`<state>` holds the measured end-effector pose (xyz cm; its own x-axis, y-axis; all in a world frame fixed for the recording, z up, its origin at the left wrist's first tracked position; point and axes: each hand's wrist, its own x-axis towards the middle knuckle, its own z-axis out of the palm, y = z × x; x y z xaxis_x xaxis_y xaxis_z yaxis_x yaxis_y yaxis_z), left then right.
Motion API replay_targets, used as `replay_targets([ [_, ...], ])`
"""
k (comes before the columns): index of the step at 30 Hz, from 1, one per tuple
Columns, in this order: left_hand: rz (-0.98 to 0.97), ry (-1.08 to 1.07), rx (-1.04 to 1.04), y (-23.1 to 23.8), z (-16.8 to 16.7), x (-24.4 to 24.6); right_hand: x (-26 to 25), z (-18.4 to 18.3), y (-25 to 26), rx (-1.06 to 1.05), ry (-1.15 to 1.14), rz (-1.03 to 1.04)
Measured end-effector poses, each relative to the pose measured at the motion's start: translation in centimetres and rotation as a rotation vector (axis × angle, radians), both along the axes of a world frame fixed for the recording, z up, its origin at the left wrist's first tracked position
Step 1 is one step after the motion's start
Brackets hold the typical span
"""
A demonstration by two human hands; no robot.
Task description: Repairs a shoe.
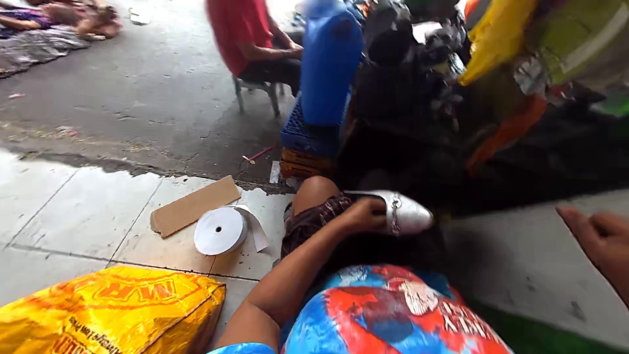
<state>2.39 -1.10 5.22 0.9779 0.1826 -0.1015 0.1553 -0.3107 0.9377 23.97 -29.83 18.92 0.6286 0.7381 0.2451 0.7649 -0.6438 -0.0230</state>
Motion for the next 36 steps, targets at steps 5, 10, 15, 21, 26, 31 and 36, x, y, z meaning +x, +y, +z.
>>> replay_targets([
  [5, 0.102, 0.121, -0.002, 0.1, -2.2, -1.8, -4.0, -4.7, 2.6, 0.026, 0.299, 0.356],
  [10, 0.235, 0.314, 0.292, -0.3, -3.1, -1.7, -6.1, -9.6, 4.0, -0.333, 0.673, 0.454],
  [15, 0.279, 0.334, 0.351, -0.8, -2.4, -1.0, -6.0, -11.2, 3.5, -0.558, 0.851, 0.401],
  [21, 0.261, 0.358, 0.402, -0.8, -1.5, -0.9, -4.1, -10.7, 2.0, -0.258, 0.854, 0.353],
  [26, 0.253, 0.37, 0.405, -1.1, -1.6, -1.2, -5.6, -10.7, 5.8, 0.275, 0.743, 0.557],
  [31, 0.26, 0.362, 0.404, -1.1, -1.4, -1.3, -6.9, -11.3, 9.0, 0.273, 0.806, 0.667],
  [36, 0.262, 0.324, 0.398, -1.0, -2.1, -1.4, -6.7, -11.3, 9.6, 0.299, 0.798, 0.668],
])
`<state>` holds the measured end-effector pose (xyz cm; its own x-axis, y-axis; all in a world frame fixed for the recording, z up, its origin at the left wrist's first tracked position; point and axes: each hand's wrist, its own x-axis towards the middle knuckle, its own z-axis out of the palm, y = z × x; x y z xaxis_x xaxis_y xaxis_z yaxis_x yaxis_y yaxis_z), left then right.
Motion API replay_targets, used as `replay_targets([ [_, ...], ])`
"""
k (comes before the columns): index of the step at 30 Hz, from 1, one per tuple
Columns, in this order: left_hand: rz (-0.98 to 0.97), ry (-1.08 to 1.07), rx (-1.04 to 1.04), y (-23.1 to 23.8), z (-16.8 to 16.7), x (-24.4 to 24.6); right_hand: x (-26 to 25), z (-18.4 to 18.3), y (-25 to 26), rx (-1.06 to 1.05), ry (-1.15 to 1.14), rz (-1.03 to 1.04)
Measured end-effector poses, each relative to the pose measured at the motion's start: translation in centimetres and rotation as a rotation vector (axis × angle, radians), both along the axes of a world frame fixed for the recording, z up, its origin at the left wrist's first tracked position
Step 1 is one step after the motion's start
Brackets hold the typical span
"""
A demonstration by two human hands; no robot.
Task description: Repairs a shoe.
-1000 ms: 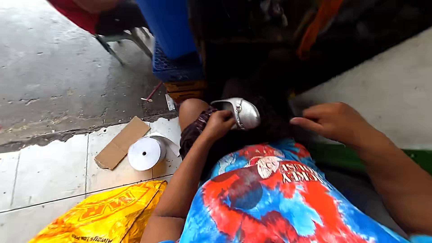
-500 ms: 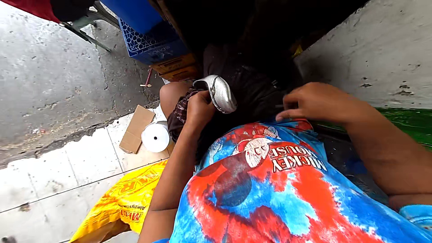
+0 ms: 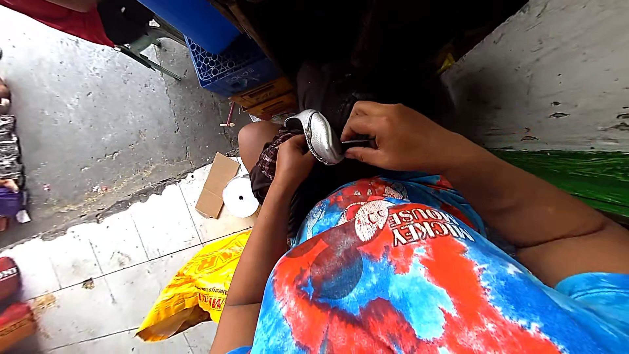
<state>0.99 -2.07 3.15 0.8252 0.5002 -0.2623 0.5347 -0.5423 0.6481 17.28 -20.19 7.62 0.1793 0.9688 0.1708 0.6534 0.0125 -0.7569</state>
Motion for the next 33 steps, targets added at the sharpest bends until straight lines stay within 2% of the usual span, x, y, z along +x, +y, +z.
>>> replay_targets([
  [4, -0.003, 0.007, -0.002, 0.1, -0.1, 0.0, 0.1, 0.2, 0.1, 0.006, 0.022, 0.05],
  [9, -0.014, -0.005, -0.015, 0.4, -0.5, -0.1, 1.1, 0.2, -0.7, -0.077, 0.265, 0.166],
  [13, -0.018, -0.012, -0.01, 0.3, -0.5, 0.0, 1.5, -0.2, -0.9, -0.114, 0.45, 0.169],
  [15, -0.022, -0.004, -0.008, 0.3, -0.6, 0.0, 1.6, -0.5, -1.0, -0.053, 0.602, 0.193],
  [18, -0.011, 0.019, 0.006, 0.2, -0.7, 0.2, 1.8, 0.4, -1.6, 0.16, 0.863, 0.358],
  [20, -0.008, 0.033, 0.012, 0.2, -0.8, 0.3, 2.9, 2.6, -2.7, 0.345, 0.843, 0.418],
  [23, -0.009, 0.052, 0.002, 0.3, -0.9, 0.4, 4.8, 5.4, -4.5, 0.567, 0.758, 0.392],
  [26, -0.001, 0.069, -0.009, 0.2, -0.8, 0.7, 5.6, 5.6, -5.1, 0.621, 0.905, 0.385],
  [29, 0.006, 0.09, -0.016, 0.2, -0.5, 0.8, 5.4, 4.8, -4.5, 0.538, 1.091, 0.293],
  [31, -0.004, 0.117, -0.023, 0.2, -0.3, 1.0, 3.7, 4.6, -3.4, 0.383, 0.942, 0.075],
  [33, -0.011, 0.135, -0.025, 0.0, 0.1, 1.0, 1.0, 4.2, -1.3, 0.224, 0.624, -0.093],
])
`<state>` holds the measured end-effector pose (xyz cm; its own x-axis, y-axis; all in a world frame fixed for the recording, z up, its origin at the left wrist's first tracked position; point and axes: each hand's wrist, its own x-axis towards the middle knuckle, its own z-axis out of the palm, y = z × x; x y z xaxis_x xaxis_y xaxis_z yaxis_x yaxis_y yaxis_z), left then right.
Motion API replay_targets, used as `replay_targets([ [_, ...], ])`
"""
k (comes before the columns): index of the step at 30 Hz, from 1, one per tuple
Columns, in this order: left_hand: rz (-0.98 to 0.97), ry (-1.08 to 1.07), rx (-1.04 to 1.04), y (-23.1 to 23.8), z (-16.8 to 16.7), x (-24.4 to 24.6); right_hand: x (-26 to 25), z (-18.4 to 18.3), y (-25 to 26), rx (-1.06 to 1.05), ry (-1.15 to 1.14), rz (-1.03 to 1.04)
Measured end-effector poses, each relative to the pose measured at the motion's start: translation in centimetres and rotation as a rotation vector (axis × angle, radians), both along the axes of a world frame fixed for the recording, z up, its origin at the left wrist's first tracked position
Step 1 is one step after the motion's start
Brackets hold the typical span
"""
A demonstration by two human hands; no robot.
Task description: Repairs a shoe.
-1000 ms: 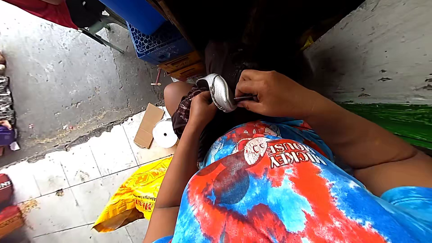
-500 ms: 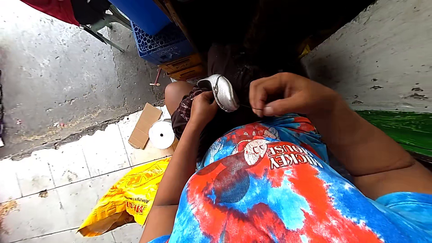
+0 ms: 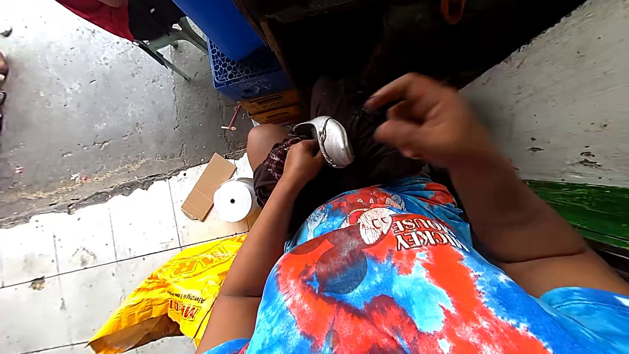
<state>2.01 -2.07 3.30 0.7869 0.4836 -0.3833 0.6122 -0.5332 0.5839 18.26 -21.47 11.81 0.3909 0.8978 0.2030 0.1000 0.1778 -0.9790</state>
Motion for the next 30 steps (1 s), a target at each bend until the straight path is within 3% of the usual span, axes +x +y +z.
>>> replay_targets([
  [3, -0.037, -0.029, 0.084, -0.5, 1.1, -0.6, -2.8, -0.9, 3.0, -0.225, -0.459, -0.045],
  [5, -0.069, -0.053, 0.21, 0.1, 1.8, -2.4, -3.1, -1.2, 3.9, -0.294, -0.59, -0.072],
  [8, 0.002, -0.086, 0.354, 3.2, 2.5, -6.7, -2.6, -1.5, 3.9, -0.341, -0.624, -0.1],
  [11, 0.189, -0.068, 0.363, 7.0, 2.2, -11.5, -2.8, -1.6, 3.8, -0.345, -0.629, -0.104],
  [16, 0.535, 0.238, 0.374, 11.4, -2.1, -16.6, -3.0, -1.8, 4.0, -0.338, -0.627, -0.112],
  [18, 0.565, 0.412, 0.358, 12.0, -3.5, -17.3, -2.8, -1.8, 3.8, -0.335, -0.609, -0.103],
  [21, 0.397, 0.572, 0.288, 12.0, -3.0, -16.5, -2.0, -1.4, 3.3, -0.269, -0.454, -0.042],
  [23, 0.281, 0.482, 0.249, 11.3, -1.3, -15.7, -1.1, -0.7, 2.6, -0.166, -0.287, -0.012],
  [27, 0.118, -0.043, 0.306, 6.8, 4.7, -11.5, 0.3, 1.3, 0.8, -0.071, -0.255, -0.036],
  [30, 0.052, -0.338, 0.016, 2.0, 6.1, -6.9, -0.2, 2.1, 0.0, -0.028, -0.296, 0.03],
])
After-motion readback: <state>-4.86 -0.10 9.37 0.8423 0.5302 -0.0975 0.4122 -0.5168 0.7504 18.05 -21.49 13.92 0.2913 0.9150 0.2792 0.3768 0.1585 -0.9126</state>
